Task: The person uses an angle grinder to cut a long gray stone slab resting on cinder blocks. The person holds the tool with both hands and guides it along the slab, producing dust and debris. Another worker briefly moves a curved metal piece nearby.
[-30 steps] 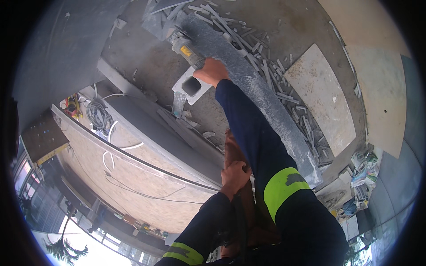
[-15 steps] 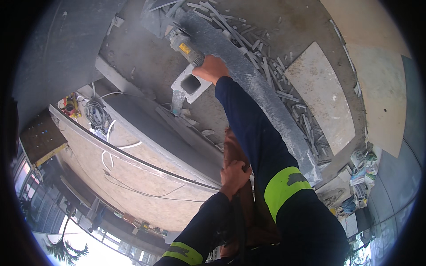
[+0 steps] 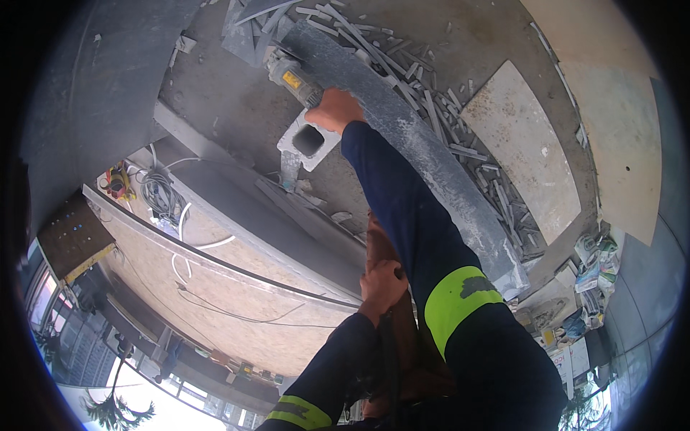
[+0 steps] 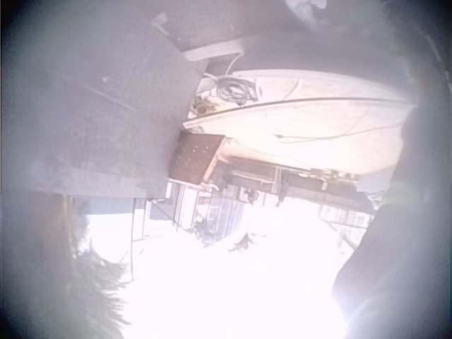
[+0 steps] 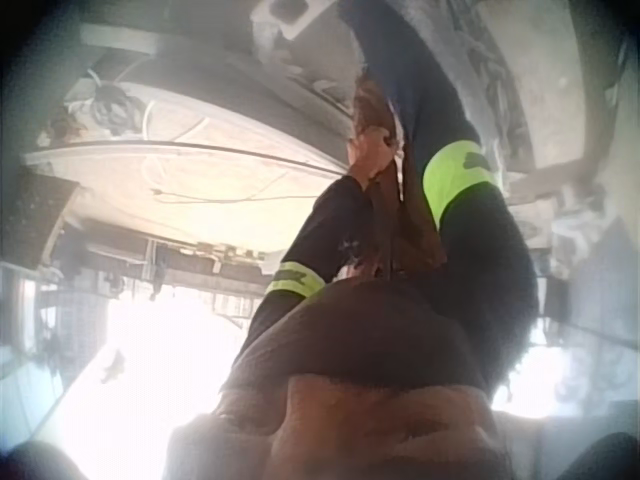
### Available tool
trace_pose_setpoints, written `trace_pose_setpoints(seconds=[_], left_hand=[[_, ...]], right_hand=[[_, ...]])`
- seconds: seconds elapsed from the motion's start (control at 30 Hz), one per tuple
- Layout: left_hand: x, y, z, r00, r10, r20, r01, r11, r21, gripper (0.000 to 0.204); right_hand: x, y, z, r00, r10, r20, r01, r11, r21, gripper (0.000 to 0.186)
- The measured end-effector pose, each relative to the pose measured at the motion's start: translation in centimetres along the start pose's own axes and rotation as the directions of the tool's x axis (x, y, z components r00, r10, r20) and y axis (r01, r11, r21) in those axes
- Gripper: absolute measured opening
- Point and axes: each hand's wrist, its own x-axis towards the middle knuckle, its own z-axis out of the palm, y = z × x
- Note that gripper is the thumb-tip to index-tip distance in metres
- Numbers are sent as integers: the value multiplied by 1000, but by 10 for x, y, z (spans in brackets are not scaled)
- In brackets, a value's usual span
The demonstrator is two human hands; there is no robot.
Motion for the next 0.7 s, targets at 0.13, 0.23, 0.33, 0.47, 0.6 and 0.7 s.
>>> trace_pose_setpoints(seconds=[0.13,0.23,0.33,0.47,0.6,0.7], left_hand=[[-2,0,1,1000,7,-18,-7,1000,0,34],[-2,-2,4,1000,2,-27,-2,1000,-8,35],[-1,0,6,999,7,-34,-7,1000,-12,35],[-2,-2,16,995,36,-90,-33,999,35,37],[-2,0,18,998,21,-64,-19,999,35,38],[-1,0,17,999,13,-42,-12,1000,28,39]], right_hand=[[-3,9,3,1000,-5,-17,5,1000,-22,59],[-6,10,2,999,-29,-14,29,999,-36,60],[-11,14,-1,1000,-20,-12,19,999,-27,60],[-17,14,-3,1000,-3,-13,3,1000,-16,59],[-22,16,-2,1000,6,-27,-7,999,-37,61],[-21,18,0,1000,12,-16,-13,999,-51,61]])
